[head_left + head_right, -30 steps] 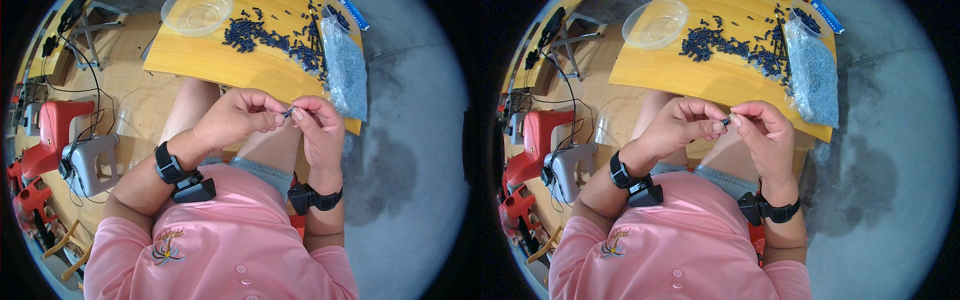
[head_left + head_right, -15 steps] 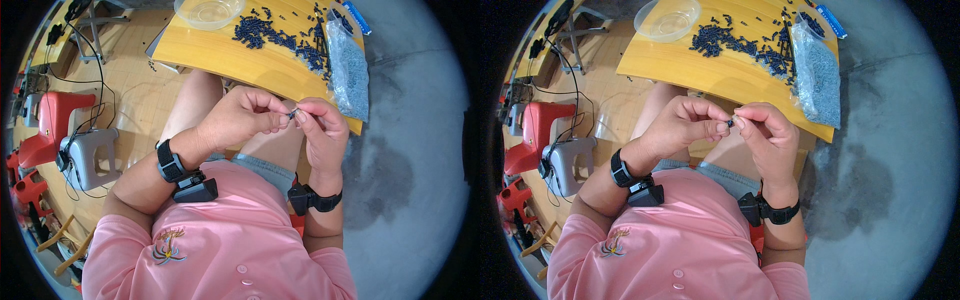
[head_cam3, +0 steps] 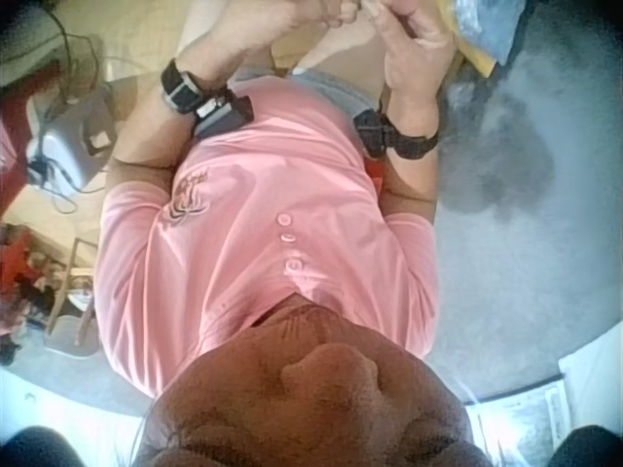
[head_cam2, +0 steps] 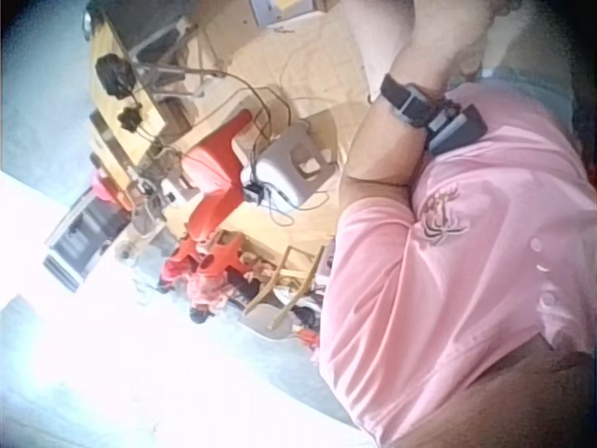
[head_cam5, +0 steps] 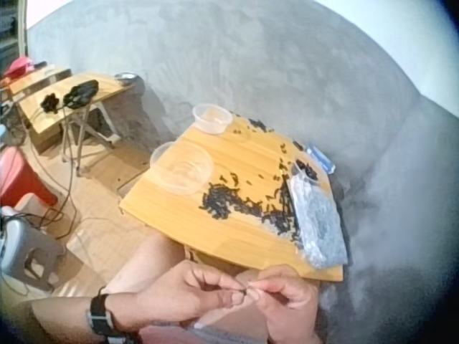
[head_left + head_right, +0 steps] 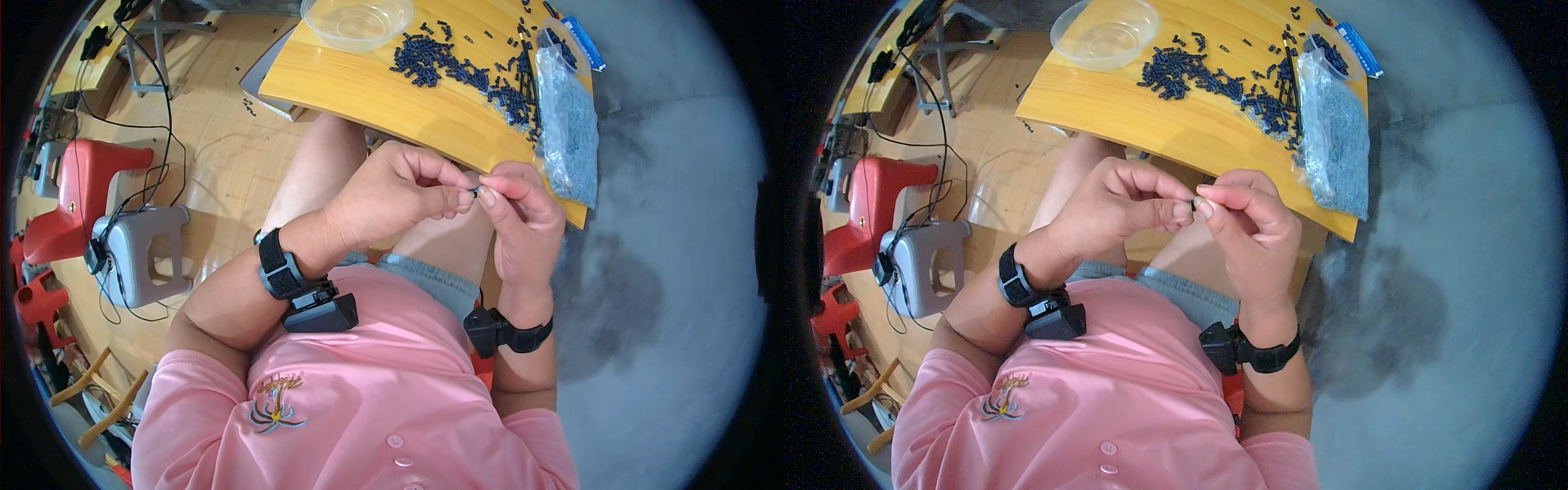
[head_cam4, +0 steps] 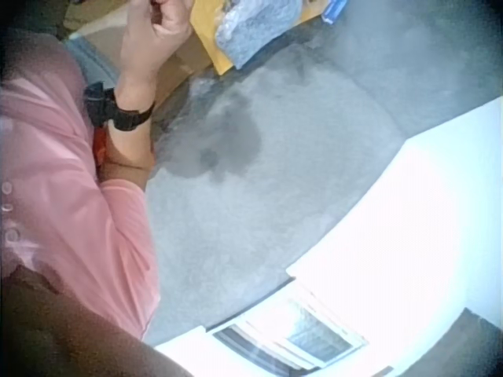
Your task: Sorting and assembling small black and blue plastic or rubber components at a table.
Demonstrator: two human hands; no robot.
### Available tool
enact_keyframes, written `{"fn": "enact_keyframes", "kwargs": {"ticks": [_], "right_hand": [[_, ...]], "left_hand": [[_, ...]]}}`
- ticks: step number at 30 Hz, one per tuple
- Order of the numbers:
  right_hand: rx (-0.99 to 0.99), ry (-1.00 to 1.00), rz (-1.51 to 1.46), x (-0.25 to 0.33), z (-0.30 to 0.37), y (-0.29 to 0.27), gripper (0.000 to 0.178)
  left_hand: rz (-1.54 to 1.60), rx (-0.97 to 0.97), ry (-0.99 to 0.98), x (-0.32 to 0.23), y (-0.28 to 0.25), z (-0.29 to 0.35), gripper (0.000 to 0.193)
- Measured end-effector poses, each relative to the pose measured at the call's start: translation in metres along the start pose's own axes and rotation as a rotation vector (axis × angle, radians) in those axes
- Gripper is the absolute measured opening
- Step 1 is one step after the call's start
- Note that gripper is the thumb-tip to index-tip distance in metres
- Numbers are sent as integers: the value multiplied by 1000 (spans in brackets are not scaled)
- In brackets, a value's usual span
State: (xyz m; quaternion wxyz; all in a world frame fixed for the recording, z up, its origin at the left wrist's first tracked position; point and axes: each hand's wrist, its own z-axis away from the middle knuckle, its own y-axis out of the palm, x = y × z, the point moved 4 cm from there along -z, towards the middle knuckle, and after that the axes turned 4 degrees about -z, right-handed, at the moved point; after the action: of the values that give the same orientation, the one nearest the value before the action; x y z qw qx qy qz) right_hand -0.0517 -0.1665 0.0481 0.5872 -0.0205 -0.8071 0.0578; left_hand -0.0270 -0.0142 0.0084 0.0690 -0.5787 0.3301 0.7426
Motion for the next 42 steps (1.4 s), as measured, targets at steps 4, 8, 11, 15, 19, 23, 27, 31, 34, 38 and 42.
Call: {"fn": "enact_keyframes", "kwargs": {"ticks": [4, 8, 11, 15, 19, 23, 27, 31, 34, 38, 42], "right_hand": [[4, 25, 100, -2, 2, 5, 16], [18, 7, -4, -4, 1, 9, 20], [21, 63, -40, -1, -1, 13, 27], [72, -62, 328, 9, -7, 13, 37], [162, -270, 685, 15, -8, 22, 42], [161, -316, 702, 13, -9, 24, 42], [146, -292, 702, 12, -8, 23, 40], [132, -291, 697, 12, -9, 22, 40], [155, -268, 666, 11, -9, 23, 40], [161, -285, 705, 13, -9, 24, 40], [273, -315, 879, 21, -16, 26, 34]], "left_hand": [[55, -32, -32, 3, -1, 0, 15], [118, -9, -3, 2, -6, -2, 16], [159, -12, -38, 2, -10, -4, 17], [157, -7, -74, 3, -11, -4, 17], [131, -26, -89, 8, -13, -6, 17], [182, -27, -115, 10, -15, -7, 17], [367, -24, -181, 13, -16, -5, 18], [345, -5, -228, 16, -16, -4, 19], [242, 22, -157, 15, -14, -6, 19], [54, -20, -45, 8, -13, -5, 18], [-96, -67, -79, 6, -14, -5, 16]]}}
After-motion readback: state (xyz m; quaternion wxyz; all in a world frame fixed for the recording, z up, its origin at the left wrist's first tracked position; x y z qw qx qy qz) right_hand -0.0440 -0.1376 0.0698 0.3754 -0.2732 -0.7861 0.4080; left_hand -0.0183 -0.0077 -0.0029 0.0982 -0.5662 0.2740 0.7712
